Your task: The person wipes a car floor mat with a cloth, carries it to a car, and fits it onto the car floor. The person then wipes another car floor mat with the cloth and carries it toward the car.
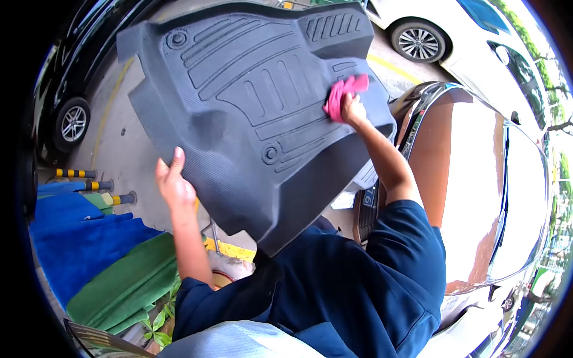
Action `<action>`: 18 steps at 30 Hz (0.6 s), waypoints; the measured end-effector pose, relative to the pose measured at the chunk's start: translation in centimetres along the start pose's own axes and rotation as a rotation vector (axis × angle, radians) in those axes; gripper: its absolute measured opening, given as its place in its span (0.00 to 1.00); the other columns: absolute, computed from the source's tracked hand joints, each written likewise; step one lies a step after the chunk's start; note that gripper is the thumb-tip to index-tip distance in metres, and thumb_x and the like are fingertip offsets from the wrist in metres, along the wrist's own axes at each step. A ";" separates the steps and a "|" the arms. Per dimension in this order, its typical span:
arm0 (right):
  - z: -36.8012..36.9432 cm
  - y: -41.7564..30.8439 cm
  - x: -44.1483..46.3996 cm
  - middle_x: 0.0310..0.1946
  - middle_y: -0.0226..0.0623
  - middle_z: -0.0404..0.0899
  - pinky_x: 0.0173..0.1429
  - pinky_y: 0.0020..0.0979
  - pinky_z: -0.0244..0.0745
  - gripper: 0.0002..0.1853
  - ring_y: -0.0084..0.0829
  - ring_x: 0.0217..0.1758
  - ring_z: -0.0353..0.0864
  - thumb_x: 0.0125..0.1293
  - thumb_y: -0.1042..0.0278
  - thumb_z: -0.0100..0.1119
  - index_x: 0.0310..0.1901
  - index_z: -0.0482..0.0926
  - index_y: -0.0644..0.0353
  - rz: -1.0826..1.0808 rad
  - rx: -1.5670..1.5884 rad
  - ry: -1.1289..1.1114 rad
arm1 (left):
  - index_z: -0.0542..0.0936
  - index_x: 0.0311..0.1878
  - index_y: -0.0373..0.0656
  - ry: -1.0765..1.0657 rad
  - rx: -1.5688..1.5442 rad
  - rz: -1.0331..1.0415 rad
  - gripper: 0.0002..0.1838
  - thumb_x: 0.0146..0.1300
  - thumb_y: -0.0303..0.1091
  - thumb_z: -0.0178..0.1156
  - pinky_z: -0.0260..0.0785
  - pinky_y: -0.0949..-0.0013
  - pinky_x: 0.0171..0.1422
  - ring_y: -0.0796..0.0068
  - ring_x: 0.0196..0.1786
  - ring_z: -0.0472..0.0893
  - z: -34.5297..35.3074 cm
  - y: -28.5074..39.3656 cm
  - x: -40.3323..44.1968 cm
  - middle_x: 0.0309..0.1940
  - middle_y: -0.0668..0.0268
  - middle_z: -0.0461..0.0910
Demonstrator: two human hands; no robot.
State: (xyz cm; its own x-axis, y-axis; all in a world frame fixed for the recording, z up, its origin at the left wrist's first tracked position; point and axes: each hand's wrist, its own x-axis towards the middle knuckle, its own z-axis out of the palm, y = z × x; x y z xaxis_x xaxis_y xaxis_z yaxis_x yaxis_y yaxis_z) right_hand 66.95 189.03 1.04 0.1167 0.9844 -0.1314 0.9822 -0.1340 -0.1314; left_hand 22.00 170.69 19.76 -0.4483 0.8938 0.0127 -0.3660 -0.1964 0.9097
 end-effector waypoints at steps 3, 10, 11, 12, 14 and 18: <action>0.0 2.0 -7.3 0.31 0.47 0.82 0.41 0.39 0.78 0.12 0.44 0.35 0.84 0.58 0.65 0.58 0.39 0.83 0.62 -0.528 0.159 -0.188 | 0.76 0.54 0.29 -0.085 0.221 0.138 0.18 0.62 0.26 0.65 0.64 0.70 0.63 0.73 0.51 0.76 0.6 7.6 4.5 0.51 0.59 0.79; -9.4 1.1 -10.2 0.40 0.33 0.83 0.50 0.27 0.76 0.17 0.26 0.41 0.81 0.58 0.79 0.58 0.51 0.79 0.64 -0.109 1.243 -0.012 | 0.75 0.56 0.27 0.008 0.879 0.712 0.24 0.62 0.34 0.66 0.62 0.64 0.65 0.64 0.56 0.75 2.1 35.2 2.2 0.55 0.53 0.77; -10.6 0.4 -9.3 0.42 0.32 0.82 0.50 0.26 0.75 0.17 0.25 0.42 0.81 0.59 0.81 0.57 0.51 0.79 0.64 -0.010 1.394 0.021 | 0.75 0.55 0.27 0.016 0.946 0.788 0.25 0.61 0.35 0.67 0.62 0.61 0.64 0.61 0.55 0.75 2.7 38.4 -0.4 0.55 0.51 0.76; -10.6 0.0 -7.4 0.42 0.32 0.82 0.51 0.25 0.74 0.17 0.25 0.43 0.80 0.60 0.80 0.59 0.51 0.78 0.63 -0.058 1.525 0.058 | 0.76 0.54 0.26 0.026 1.002 0.859 0.25 0.60 0.36 0.67 0.62 0.59 0.64 0.57 0.55 0.75 3.6 40.7 -3.0 0.55 0.49 0.76; -11.9 -2.5 -3.9 0.43 0.33 0.82 0.53 0.24 0.73 0.17 0.24 0.45 0.80 0.61 0.78 0.61 0.52 0.78 0.63 -0.199 1.634 0.154 | 0.75 0.55 0.27 0.136 1.062 0.963 0.27 0.59 0.38 0.68 0.62 0.56 0.65 0.54 0.56 0.74 6.1 42.2 -7.9 0.57 0.47 0.75; -16.6 -10.5 -0.7 0.47 0.36 0.81 0.58 0.27 0.70 0.17 0.26 0.50 0.78 0.62 0.70 0.64 0.52 0.77 0.63 -0.469 1.461 0.571 | 0.73 0.59 0.29 0.089 1.273 1.102 0.29 0.60 0.38 0.66 0.61 0.53 0.66 0.52 0.58 0.73 3.9 49.5 -15.3 0.60 0.47 0.73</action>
State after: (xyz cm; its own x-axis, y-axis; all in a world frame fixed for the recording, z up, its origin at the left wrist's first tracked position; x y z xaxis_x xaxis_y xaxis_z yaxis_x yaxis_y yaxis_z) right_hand 58.94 191.60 18.79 0.2277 0.8348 0.5012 0.0190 0.5108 -0.8595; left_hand 13.90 148.85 66.25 -0.0811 0.5296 0.8444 0.9551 -0.2010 0.2178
